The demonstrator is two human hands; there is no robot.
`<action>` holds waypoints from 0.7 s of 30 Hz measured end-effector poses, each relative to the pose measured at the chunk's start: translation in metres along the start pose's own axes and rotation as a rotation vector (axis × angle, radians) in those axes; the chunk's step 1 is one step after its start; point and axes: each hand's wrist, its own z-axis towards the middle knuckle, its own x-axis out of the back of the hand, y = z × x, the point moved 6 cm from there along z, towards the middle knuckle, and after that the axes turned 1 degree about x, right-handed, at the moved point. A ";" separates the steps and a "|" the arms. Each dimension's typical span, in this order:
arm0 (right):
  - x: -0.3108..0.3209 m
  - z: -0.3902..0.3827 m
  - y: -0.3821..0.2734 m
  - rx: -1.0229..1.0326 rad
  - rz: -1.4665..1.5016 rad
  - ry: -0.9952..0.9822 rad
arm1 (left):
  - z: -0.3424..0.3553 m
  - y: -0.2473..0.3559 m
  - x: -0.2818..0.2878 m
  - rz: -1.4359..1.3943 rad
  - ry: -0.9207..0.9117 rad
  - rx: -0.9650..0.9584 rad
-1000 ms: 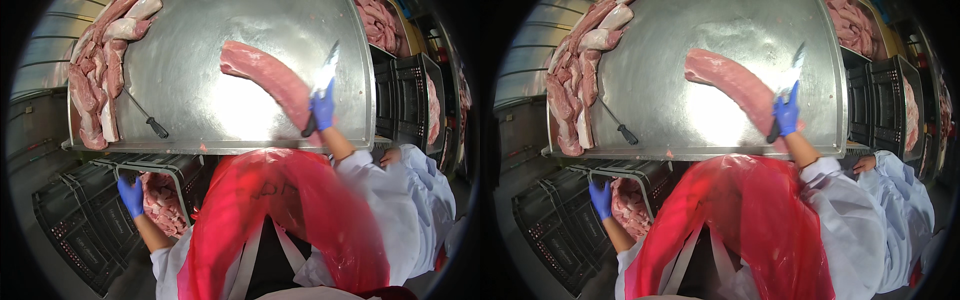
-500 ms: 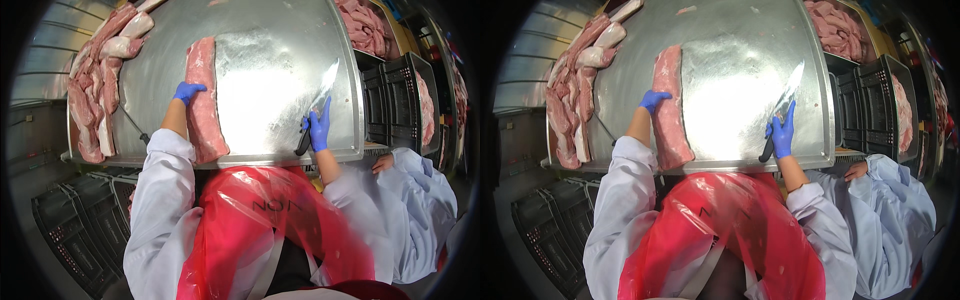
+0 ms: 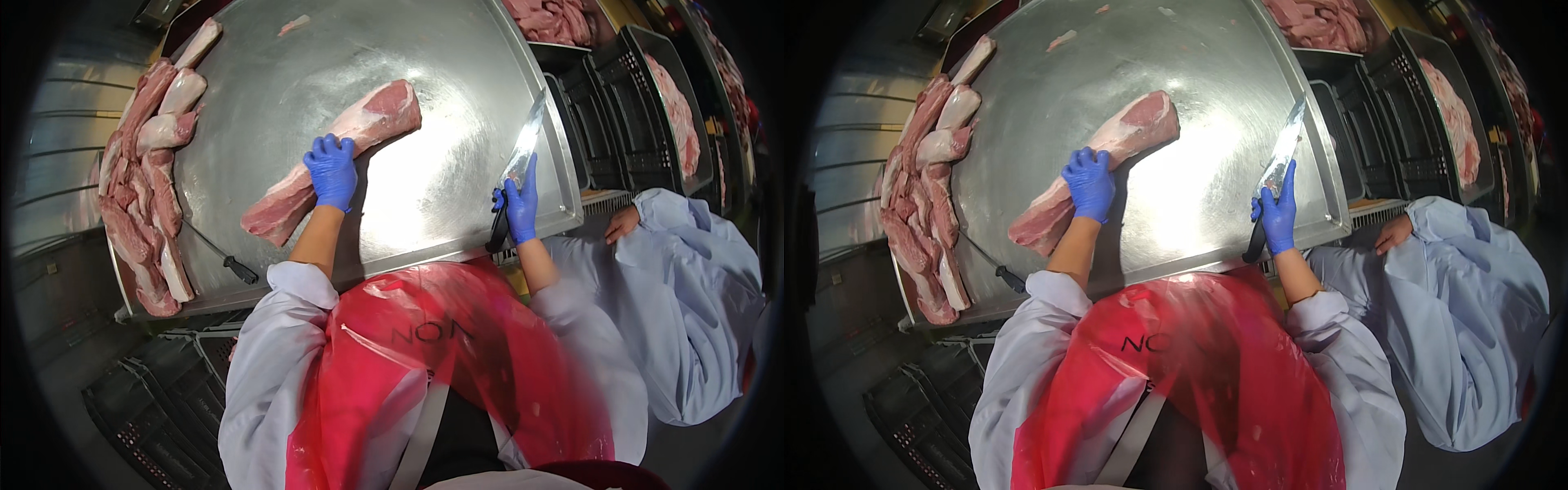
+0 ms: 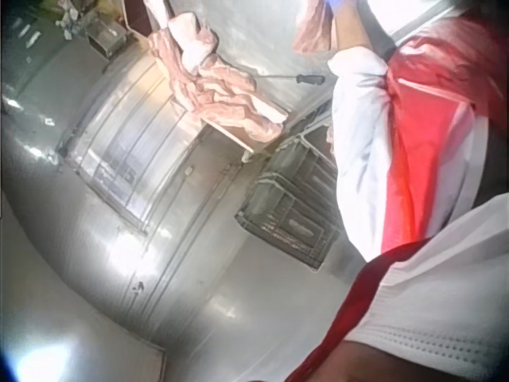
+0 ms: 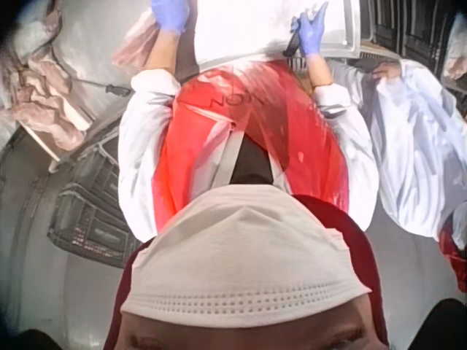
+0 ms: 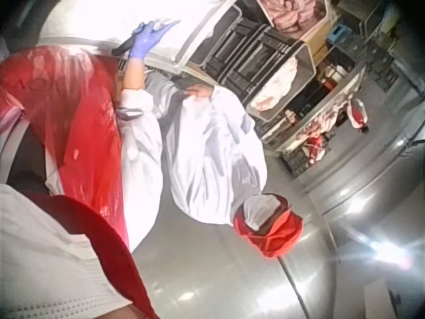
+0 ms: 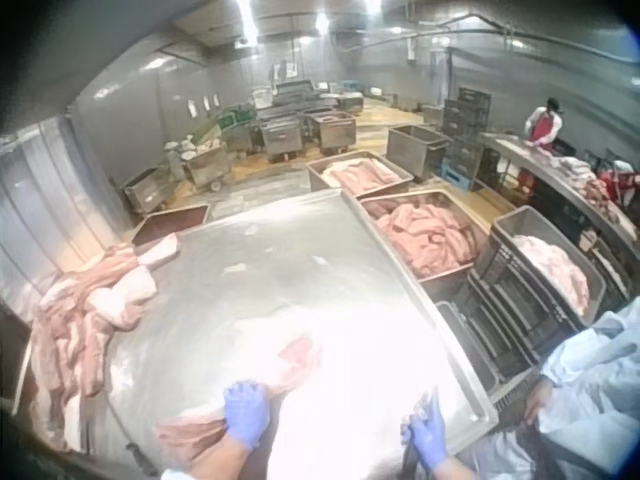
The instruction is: The person trims fat and connective tissue from large cuts of raw meat using a knife on a stainless steel table. They repeatedly reposition the meat, slice off unwanted portions, and place the trimmed pieces into a nearby bin.
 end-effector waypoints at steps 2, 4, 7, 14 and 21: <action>0.011 0.000 0.002 0.022 0.012 0.021 | -0.005 0.001 0.006 -0.011 0.172 -0.045; 0.017 -0.004 0.004 0.023 0.018 0.043 | -0.014 -0.010 -0.011 -0.061 0.158 -0.134; 0.023 -0.005 0.004 0.022 0.044 0.066 | -0.031 -0.024 -0.027 -0.069 0.243 -0.249; 0.034 -0.002 -0.006 0.007 0.035 0.078 | -0.021 -0.027 -0.042 -0.166 0.106 -0.253; 0.003 0.024 0.006 -0.030 0.047 -0.040 | 0.071 0.090 -0.028 -0.210 0.039 -0.342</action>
